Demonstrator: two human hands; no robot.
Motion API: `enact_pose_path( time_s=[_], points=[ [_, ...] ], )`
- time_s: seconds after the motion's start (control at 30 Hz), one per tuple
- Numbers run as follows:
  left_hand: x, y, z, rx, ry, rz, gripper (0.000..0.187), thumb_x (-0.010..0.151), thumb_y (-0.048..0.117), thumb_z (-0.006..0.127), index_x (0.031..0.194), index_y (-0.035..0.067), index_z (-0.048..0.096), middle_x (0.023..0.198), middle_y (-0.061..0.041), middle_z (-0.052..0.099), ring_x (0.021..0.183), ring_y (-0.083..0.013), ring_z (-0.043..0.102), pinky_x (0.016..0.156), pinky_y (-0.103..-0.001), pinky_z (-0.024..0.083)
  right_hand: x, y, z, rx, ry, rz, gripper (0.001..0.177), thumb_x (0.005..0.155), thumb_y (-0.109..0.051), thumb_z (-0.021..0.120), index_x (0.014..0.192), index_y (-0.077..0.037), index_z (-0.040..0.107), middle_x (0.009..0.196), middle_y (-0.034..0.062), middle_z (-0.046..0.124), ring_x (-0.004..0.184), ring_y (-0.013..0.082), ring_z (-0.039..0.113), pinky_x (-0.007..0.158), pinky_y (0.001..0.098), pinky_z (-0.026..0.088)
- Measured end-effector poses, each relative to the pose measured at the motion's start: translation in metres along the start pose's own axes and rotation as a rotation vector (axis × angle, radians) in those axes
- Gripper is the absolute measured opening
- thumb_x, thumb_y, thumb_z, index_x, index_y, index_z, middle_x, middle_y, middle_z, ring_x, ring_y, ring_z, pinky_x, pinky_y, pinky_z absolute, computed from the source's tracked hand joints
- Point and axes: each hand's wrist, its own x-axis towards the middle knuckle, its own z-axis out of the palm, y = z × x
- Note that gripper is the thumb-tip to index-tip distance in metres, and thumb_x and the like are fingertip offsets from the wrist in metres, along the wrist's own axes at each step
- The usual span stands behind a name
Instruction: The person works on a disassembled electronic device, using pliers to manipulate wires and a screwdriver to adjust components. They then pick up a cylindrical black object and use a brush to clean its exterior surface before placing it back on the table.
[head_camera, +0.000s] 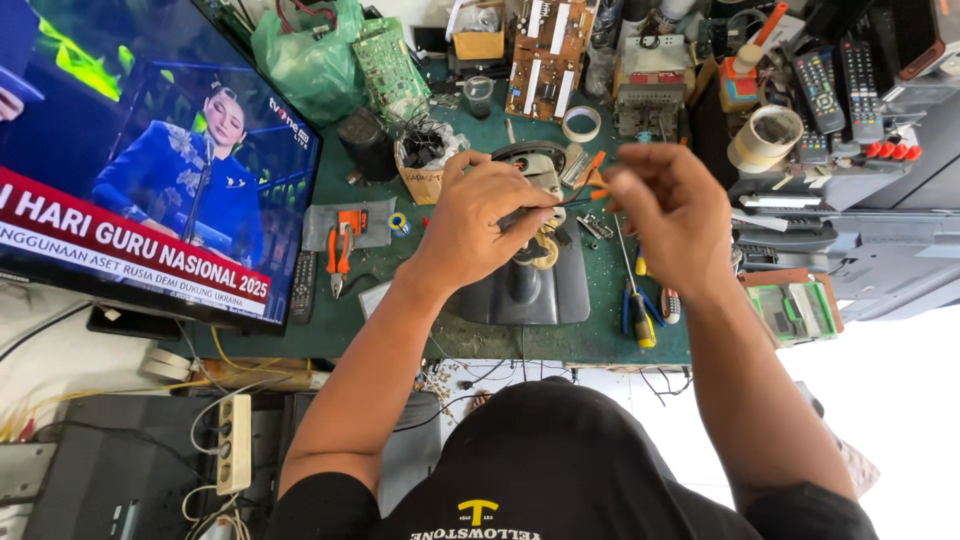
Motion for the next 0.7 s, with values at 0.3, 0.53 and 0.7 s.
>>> enact_pose_path(
  time_s=[0.3, 0.53, 0.7],
  points=[
    [-0.001, 0.004, -0.004, -0.038, 0.000, 0.012, 0.010, 0.105, 0.023, 0.078, 0.114, 0.023, 0.079, 0.096, 0.003, 0.078, 0.109, -0.0214, 0.073, 0.113, -0.062, 0.040, 0.025, 0.001, -0.003, -0.141, -0.181, -0.192, 0.014, 0.098, -0.001, 0.085, 0.111, 0.001, 0.081, 0.094, 0.0188, 0.077, 0.077, 0.0231, 0.072, 0.058, 0.0327, 0.056],
    [-0.007, -0.005, 0.004, 0.024, 0.010, 0.023, 0.013, 0.107, 0.024, 0.074, 0.117, 0.019, 0.080, 0.096, -0.001, 0.079, 0.105, -0.0234, 0.076, 0.111, -0.061, 0.044, 0.006, 0.021, 0.012, -0.222, -0.087, -0.166, 0.016, 0.094, -0.006, 0.088, 0.109, -0.006, 0.082, 0.088, 0.0094, 0.076, 0.075, 0.0207, 0.073, 0.063, 0.0320, 0.057],
    [-0.008, -0.009, 0.006, 0.141, -0.040, 0.041, 0.017, 0.110, 0.029, 0.067, 0.116, 0.018, 0.078, 0.098, 0.000, 0.077, 0.106, -0.0202, 0.074, 0.114, -0.055, 0.039, 0.003, 0.025, 0.021, -0.266, -0.062, -0.289, 0.012, 0.097, -0.011, 0.090, 0.103, -0.008, 0.080, 0.086, 0.0067, 0.076, 0.072, 0.0219, 0.072, 0.059, 0.0322, 0.057]
  ],
)
